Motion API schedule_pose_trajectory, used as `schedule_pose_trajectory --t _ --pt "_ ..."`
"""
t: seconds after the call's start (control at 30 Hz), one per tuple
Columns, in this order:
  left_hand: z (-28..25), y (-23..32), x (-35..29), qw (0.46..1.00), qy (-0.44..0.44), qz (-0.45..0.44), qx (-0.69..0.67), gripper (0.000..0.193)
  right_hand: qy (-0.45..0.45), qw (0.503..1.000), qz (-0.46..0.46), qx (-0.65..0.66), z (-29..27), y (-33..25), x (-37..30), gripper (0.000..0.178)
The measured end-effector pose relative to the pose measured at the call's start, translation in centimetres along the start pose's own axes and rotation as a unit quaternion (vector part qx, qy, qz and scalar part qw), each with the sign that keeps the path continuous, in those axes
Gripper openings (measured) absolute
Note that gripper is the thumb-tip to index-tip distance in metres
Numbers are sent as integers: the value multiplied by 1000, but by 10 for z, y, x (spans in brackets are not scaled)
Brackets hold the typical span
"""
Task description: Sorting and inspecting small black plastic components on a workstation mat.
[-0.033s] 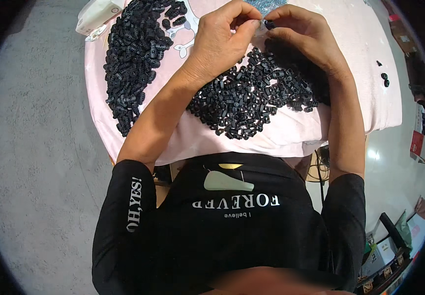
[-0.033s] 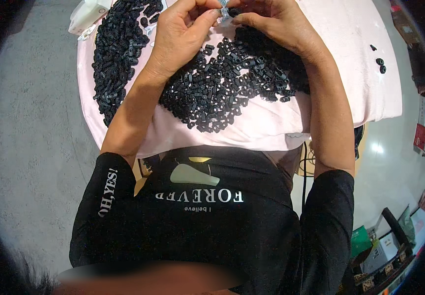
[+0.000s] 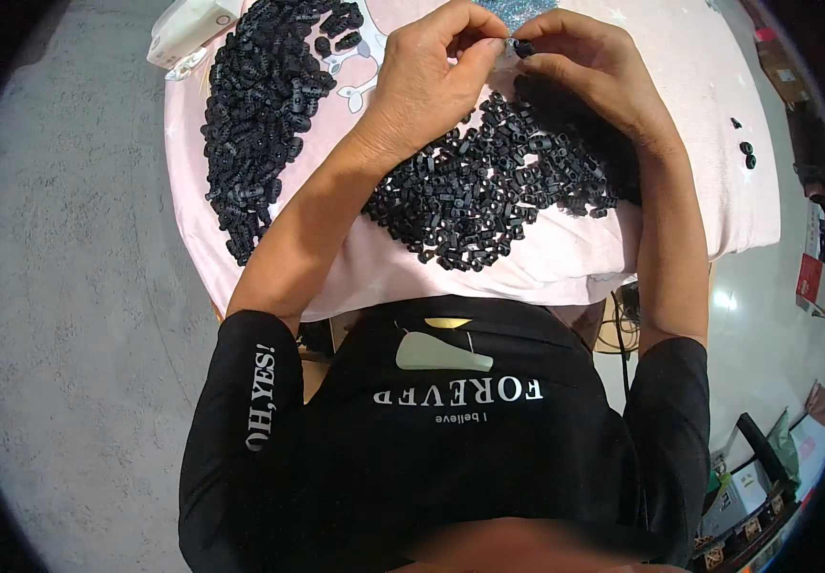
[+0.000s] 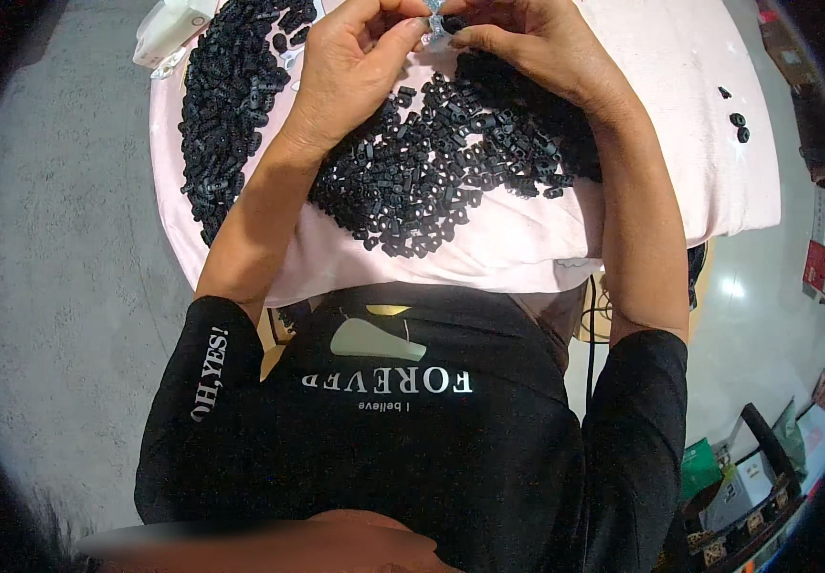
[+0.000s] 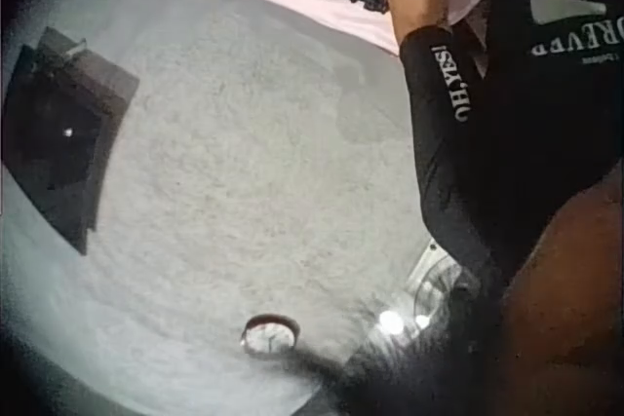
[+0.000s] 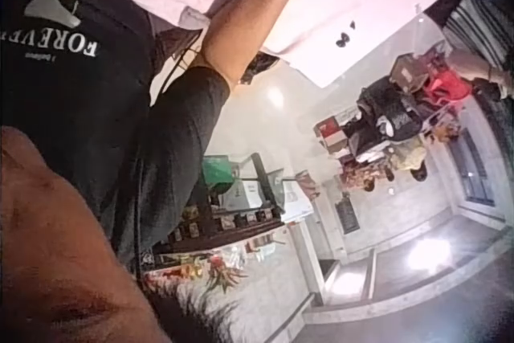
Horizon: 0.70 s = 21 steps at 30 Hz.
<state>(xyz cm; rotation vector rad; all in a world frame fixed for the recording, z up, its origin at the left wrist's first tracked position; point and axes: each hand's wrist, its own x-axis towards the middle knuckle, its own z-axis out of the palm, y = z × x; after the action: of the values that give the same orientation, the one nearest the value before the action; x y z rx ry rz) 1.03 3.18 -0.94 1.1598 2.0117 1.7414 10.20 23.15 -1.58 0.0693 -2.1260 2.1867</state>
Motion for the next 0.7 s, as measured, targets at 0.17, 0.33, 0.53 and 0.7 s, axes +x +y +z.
schedule_pose_trajectory --t 0.17,0.33,0.53,0.7 --pt "5 -6 5 999 -11 6 36 6 -184 896 -362 180 -13 48 32 18" --pt "3 7 3 998 -28 -6 50 7 -91 973 -204 67 -12 33 24 15" --pt "-3 7 2 996 -52 18 73 7 -91 969 -227 31 -13 35 28 13" --pt "-1 8 2 997 -48 -33 45 7 -170 882 -415 145 -7 39 32 10"
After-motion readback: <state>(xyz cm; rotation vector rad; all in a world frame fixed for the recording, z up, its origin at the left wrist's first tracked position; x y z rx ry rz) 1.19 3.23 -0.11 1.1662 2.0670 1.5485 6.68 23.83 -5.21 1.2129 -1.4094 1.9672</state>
